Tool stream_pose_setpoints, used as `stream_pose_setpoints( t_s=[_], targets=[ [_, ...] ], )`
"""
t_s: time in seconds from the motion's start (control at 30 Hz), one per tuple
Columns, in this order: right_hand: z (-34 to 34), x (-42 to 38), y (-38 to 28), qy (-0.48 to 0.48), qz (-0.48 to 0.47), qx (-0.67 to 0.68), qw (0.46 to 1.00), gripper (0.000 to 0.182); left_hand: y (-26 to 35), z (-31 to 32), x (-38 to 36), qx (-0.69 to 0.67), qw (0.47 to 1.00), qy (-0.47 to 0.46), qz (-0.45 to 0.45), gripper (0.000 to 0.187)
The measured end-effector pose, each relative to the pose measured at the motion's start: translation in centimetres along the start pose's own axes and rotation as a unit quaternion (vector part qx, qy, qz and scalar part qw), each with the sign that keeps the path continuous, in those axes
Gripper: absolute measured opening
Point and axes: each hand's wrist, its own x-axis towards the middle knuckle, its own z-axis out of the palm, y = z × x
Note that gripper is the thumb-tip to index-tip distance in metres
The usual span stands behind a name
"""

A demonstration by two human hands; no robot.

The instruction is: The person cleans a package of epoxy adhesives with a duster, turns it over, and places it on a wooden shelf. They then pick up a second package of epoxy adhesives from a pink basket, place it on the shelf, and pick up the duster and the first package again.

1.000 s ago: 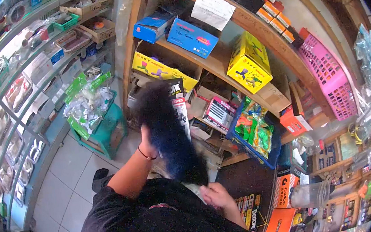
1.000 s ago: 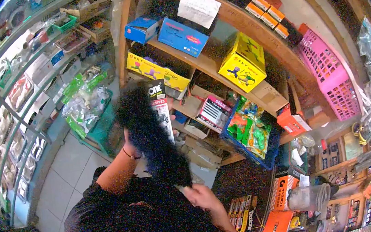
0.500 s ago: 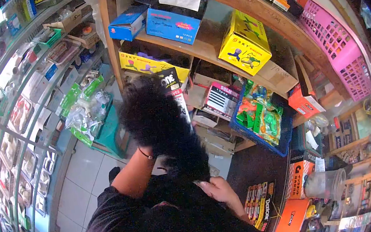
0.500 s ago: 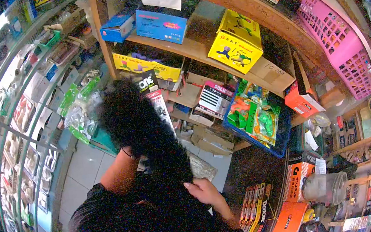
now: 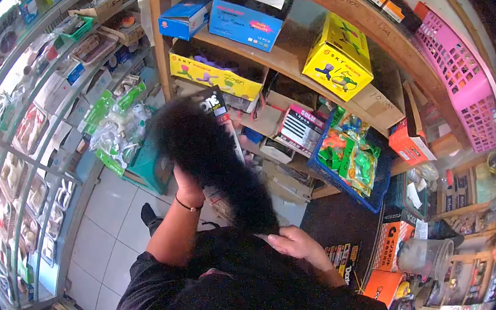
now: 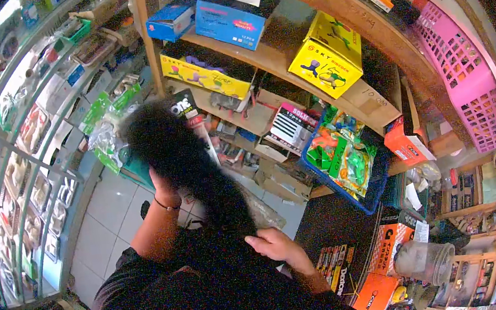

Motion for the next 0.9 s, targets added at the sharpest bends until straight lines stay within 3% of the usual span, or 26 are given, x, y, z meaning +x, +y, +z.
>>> stream_pose_setpoints(
  t_s=[0.07,0.1,0.17,0.2,0.23,0.27,0.33,0.37,0.4,0.47,0.5,0.57,0.63,0.67,0.7,0.73,0.8,0.83,0.87,0.9],
  targets=[
    [0.3,1.2,0.2,-0.006,-0.087,-0.188,0.978,0.039,0.3,0.6,-0.5,0.095,0.994,0.033,0.033,0.064],
    [0.8,1.5,-0.3,-0.006,-0.084,-0.191,0.978,0.039,0.5,1.0,-0.8,0.142,0.987,0.052,0.047,0.063],
    [1.8,1.7,-1.8,-0.036,-0.013,0.07,0.997,0.039,2.3,-1.9,-1.3,0.134,0.971,0.128,0.149,0.055],
    [1.9,1.5,-2.4,-0.035,-0.011,0.065,0.997,0.039,2.8,-2.6,-1.3,-0.005,0.992,-0.027,0.12,0.058],
    [1.9,1.2,-2.9,-0.031,-0.012,-0.01,0.999,0.039,2.5,-3.0,-0.9,0.121,0.971,0.127,0.163,0.06],
    [1.8,1.0,-3.2,-0.027,-0.011,-0.084,0.996,0.038,1.8,-3.3,-0.4,0.241,0.909,0.277,0.197,0.062],
    [1.3,0.4,-2.9,0.007,-0.014,-0.107,0.994,0.039,1.1,-1.2,-0.1,0.064,0.988,0.116,0.082,0.067],
    [1.2,-0.1,-2.4,0.037,-0.019,-0.123,0.992,0.039,0.8,-0.1,0.1,-0.012,0.998,0.055,0.004,0.069],
    [0.9,-0.2,-1.7,0.038,-0.015,-0.123,0.992,0.039,0.5,1.7,0.2,-0.062,0.995,0.076,0.034,0.069],
    [0.1,-0.1,-0.3,0.038,0.018,0.011,0.999,0.042,0.6,-1.0,0.0,0.083,0.98,0.173,0.057,0.069],
    [-0.1,-0.3,0.0,0.036,0.019,0.01,0.999,0.042,1.0,-1.2,0.2,-0.015,0.998,0.04,0.035,0.068],
    [-0.2,-0.5,0.7,0.039,-0.031,-0.231,0.972,0.044,-0.6,-0.6,0.4,-0.029,0.998,-0.001,0.051,0.064],
    [-0.3,-0.4,1.3,0.043,-0.04,-0.219,0.974,0.041,-0.2,-1.6,0.6,-0.026,0.999,0.001,-0.047,0.061],
    [-0.2,-0.4,1.5,0.049,-0.049,-0.208,0.976,0.038,-0.1,-1.9,0.4,-0.042,0.998,-0.023,-0.046,0.059],
    [0.3,-0.4,0.4,0.064,-0.032,-0.129,0.989,0.043,0.4,-1.2,0.0,0.07,0.99,0.122,0.031,0.057],
    [0.4,-0.1,0.5,0.064,-0.031,-0.128,0.989,0.043,0.7,-0.6,-0.5,0.18,0.942,0.26,0.108,0.056],
    [0.4,0.6,0.6,0.024,-0.031,-0.01,0.999,0.042,0.6,-0.4,-1.1,0.154,0.949,0.268,0.072,0.059],
    [0.5,0.4,0.4,0.025,-0.033,-0.01,0.999,0.042,0.4,0.0,-0.8,0.145,0.952,0.254,0.09,0.06],
    [0.8,0.0,-0.1,0.041,-0.039,-0.098,0.994,0.041,0.3,0.5,-0.5,0.137,0.955,0.24,0.108,0.061],
    [1.0,-0.2,-0.4,0.057,-0.045,-0.185,0.98,0.041,0.2,-0.4,0.1,0.055,0.993,0.099,0.01,0.062]
  ],
)
